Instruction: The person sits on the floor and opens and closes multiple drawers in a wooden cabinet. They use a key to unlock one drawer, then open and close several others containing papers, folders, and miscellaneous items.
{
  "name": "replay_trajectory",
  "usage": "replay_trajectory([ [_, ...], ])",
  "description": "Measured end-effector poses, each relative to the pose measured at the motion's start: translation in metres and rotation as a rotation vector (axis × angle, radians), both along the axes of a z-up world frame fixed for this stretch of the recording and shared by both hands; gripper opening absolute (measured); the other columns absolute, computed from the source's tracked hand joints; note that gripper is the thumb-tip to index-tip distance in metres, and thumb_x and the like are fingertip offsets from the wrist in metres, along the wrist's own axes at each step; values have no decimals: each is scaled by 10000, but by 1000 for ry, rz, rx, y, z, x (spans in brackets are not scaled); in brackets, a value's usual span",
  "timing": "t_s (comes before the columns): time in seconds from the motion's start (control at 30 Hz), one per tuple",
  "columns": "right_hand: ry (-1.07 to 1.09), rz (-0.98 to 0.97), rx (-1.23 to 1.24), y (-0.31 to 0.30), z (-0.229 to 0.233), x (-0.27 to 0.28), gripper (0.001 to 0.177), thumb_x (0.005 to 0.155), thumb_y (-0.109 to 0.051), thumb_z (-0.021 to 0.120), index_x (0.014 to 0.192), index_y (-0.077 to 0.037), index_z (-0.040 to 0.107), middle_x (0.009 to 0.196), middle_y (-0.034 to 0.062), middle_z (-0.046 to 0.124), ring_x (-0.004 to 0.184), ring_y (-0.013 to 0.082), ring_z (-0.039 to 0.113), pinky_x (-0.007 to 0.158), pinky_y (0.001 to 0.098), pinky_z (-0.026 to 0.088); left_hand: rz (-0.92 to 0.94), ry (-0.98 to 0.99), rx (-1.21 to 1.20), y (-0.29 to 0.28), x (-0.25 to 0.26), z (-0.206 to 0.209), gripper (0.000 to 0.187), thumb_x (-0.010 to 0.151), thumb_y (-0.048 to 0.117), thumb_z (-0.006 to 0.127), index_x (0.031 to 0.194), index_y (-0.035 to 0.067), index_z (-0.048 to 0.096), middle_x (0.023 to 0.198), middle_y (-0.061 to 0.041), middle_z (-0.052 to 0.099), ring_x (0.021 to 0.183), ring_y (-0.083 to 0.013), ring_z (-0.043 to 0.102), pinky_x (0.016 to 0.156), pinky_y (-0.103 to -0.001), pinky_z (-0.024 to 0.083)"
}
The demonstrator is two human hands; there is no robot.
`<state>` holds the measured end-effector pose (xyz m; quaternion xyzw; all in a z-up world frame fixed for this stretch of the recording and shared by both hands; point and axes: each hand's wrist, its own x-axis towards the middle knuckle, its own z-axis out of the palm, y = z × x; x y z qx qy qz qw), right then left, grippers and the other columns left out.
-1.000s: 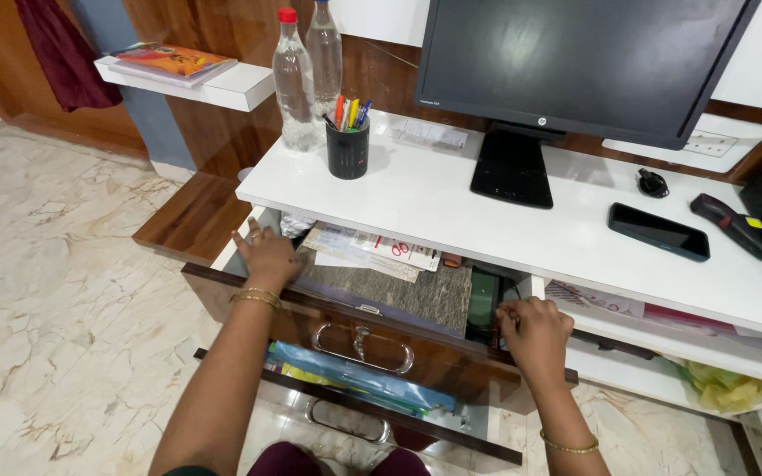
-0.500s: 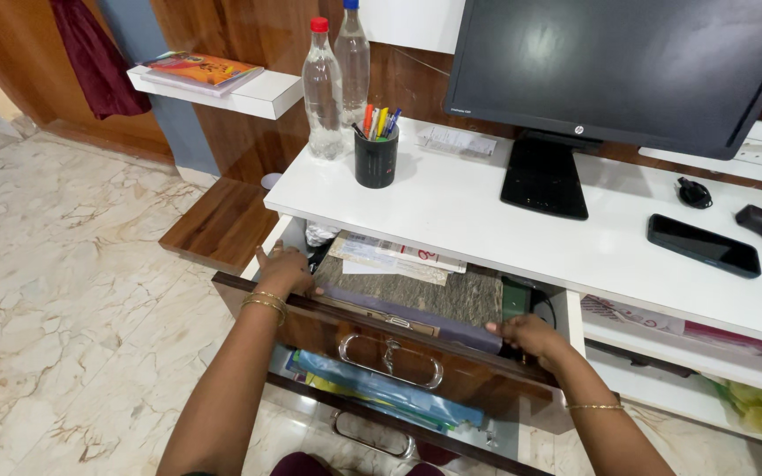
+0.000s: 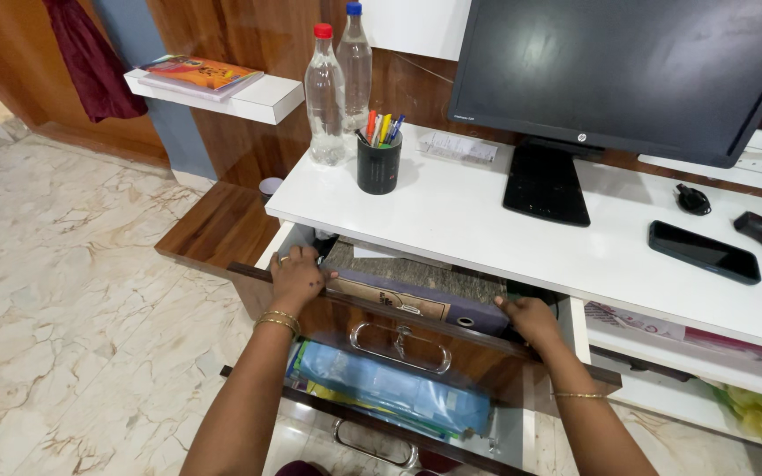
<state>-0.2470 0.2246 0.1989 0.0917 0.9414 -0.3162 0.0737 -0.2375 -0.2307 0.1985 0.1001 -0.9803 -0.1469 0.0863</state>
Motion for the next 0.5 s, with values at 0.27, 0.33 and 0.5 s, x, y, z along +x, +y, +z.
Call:
replay_trajectory([
  [0.27, 537, -171, 278, -21, 37, 93, 384, 1035, -461, 595, 1026, -121, 775, 995, 151, 740, 923, 369, 694, 833, 471, 528, -19, 35, -29, -5, 8, -8, 673, 912, 642, 596, 1240, 56, 542, 1281, -153, 551, 1298, -339, 514, 1182, -615, 190],
  [0.33, 699, -178, 269, -13, 28, 112, 299, 1039, -382, 623, 1023, -117, 759, 958, 127, 724, 931, 333, 678, 854, 456, 478, -21, 60, -23, -4, 13, -6, 646, 924, 627, 592, 1232, 60, 549, 1281, -156, 553, 1288, -344, 518, 1176, -618, 198],
  [0.5, 1183, -124, 271, 17, -23, 164, 135, 1000, -204, 677, 990, -71, 696, 819, 76, 585, 862, 268, 555, 899, 422, 353, -10, 194, 21, 2, 33, 4, 592, 938, 594, 589, 1226, 77, 560, 1256, -133, 575, 1249, -319, 548, 1190, -594, 234],
])
